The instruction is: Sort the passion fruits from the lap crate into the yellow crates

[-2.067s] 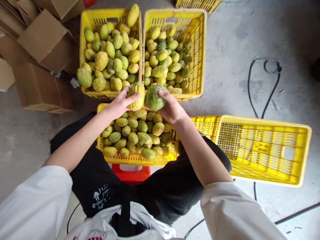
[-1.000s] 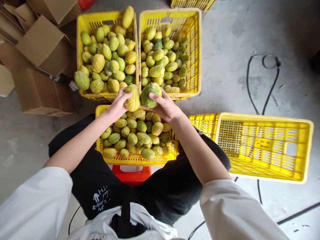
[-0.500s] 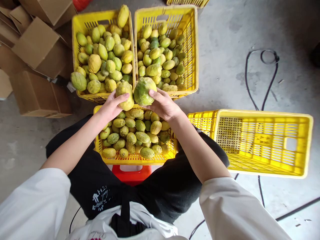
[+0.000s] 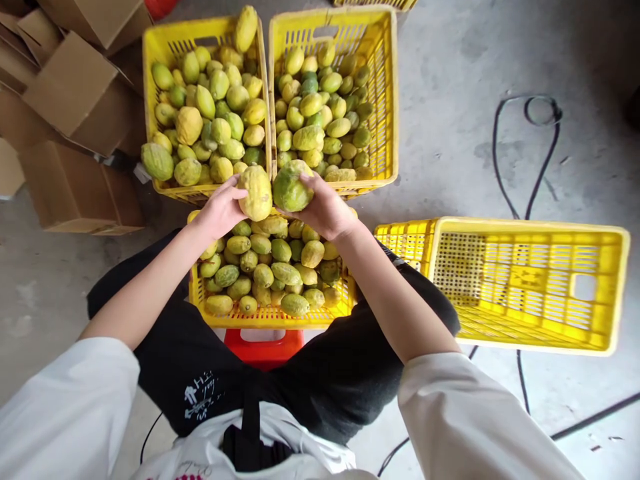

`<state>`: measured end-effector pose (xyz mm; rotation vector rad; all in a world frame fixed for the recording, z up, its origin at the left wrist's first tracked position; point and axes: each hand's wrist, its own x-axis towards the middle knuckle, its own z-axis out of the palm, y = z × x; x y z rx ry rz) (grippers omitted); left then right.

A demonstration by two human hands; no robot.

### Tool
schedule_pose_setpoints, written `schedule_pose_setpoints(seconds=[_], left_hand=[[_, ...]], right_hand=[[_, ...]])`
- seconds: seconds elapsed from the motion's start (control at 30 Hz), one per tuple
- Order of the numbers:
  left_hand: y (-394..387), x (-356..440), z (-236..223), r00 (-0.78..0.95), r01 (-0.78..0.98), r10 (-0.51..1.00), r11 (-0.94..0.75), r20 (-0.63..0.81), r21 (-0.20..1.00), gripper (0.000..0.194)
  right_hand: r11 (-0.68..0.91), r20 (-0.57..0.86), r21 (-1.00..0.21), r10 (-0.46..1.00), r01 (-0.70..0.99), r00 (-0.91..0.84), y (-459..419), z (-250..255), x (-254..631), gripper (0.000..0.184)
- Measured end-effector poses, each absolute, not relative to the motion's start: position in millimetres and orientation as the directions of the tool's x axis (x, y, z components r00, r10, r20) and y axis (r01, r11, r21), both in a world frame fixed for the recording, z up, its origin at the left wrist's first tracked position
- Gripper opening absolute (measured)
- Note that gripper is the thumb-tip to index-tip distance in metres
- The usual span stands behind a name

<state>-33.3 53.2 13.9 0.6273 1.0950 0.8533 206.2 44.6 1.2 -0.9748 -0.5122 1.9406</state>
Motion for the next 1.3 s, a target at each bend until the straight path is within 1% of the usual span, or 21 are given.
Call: schedule_pose_setpoints(seconds=[0.1,0.23,0.33,0.4,0.43,0.53,0.6,0.67,0.73,0.8,0.9,1.0,1.13,1.3], left_hand=[[53.6,-32.1,14.1,0.216,-0.283,0.857,0.513,-0.467,0.811,0.045],[49.3,-24.3,18.9,0.220,-0.299,0.861,0.506,-0.458,0.809,0.045],[43.9,-20.2,21.7,0.245,-0.285,0.854,0.515,-0.458,0.808,0.058],[41.2,-19.9,20.1,0.279,-0.278,0.840,0.534,-0.465,0.798,0.063],[40.4,-20.3,18.1,0.293,-0.271,0.830,0.547,-0.474,0.792,0.061],[41.2,-21.4,9.8,0.305,-0.259,0.812,0.573,-0.497,0.777,0.049],[43.6,-21.5,6.2,0.295,-0.283,0.808,0.584,-0.510,0.761,0.042],[46.3,-21.4,6.1,0.278,-0.318,0.790,0.613,-0.547,0.723,0.039],[48.2,-21.8,8.7,0.264,-0.340,0.769,0.639,-0.582,0.690,0.041],[49.1,-22.7,11.6,0.254,-0.350,0.769,0.638,-0.587,0.686,0.042],[49.5,-24.3,14.3,0.231,-0.363,0.798,0.602,-0.557,0.712,0.041],[49.7,-26.8,18.1,0.205,-0.362,0.806,0.590,-0.556,0.722,0.051],[48.2,-29.7,27.1,0.234,-0.327,0.794,0.608,-0.562,0.723,0.063],[44.2,-22.1,28.3,0.247,-0.347,0.806,0.593,-0.539,0.727,0.062]], right_hand=[[-0.538,-0.433,-0.650,0.843,-0.536,-0.320,47.5,5.2,212.9,0.052],[-0.531,-0.434,-0.667,0.847,-0.523,-0.306,47.3,8.0,213.2,0.056],[-0.528,-0.413,-0.688,0.849,-0.497,-0.330,45.0,7.3,207.0,0.061],[-0.540,-0.406,-0.687,0.840,-0.486,-0.359,43.0,6.7,203.5,0.060],[-0.546,-0.404,-0.684,0.836,-0.485,-0.371,41.9,6.4,202.5,0.059],[-0.556,-0.400,-0.672,0.829,-0.489,-0.392,38.8,5.1,202.7,0.057],[-0.553,-0.404,-0.663,0.832,-0.505,-0.380,37.5,4.0,203.9,0.058],[-0.559,-0.420,-0.639,0.829,-0.528,-0.368,37.5,3.6,204.8,0.059],[-0.572,-0.440,-0.610,0.820,-0.548,-0.366,38.7,4.6,205.4,0.059],[-0.580,-0.449,-0.596,0.814,-0.555,-0.369,40.3,6.9,206.0,0.058],[-0.536,-0.436,-0.624,0.843,-0.569,-0.316,42.3,10.5,208.0,0.056],[-0.501,-0.421,-0.636,0.863,-0.587,-0.280,43.0,11.1,211.3,0.051],[-0.493,-0.437,-0.585,0.861,-0.644,-0.262,41.7,8.5,213.5,0.055],[-0.525,-0.439,-0.529,0.842,-0.667,-0.315,38.8,3.4,204.8,0.046]])
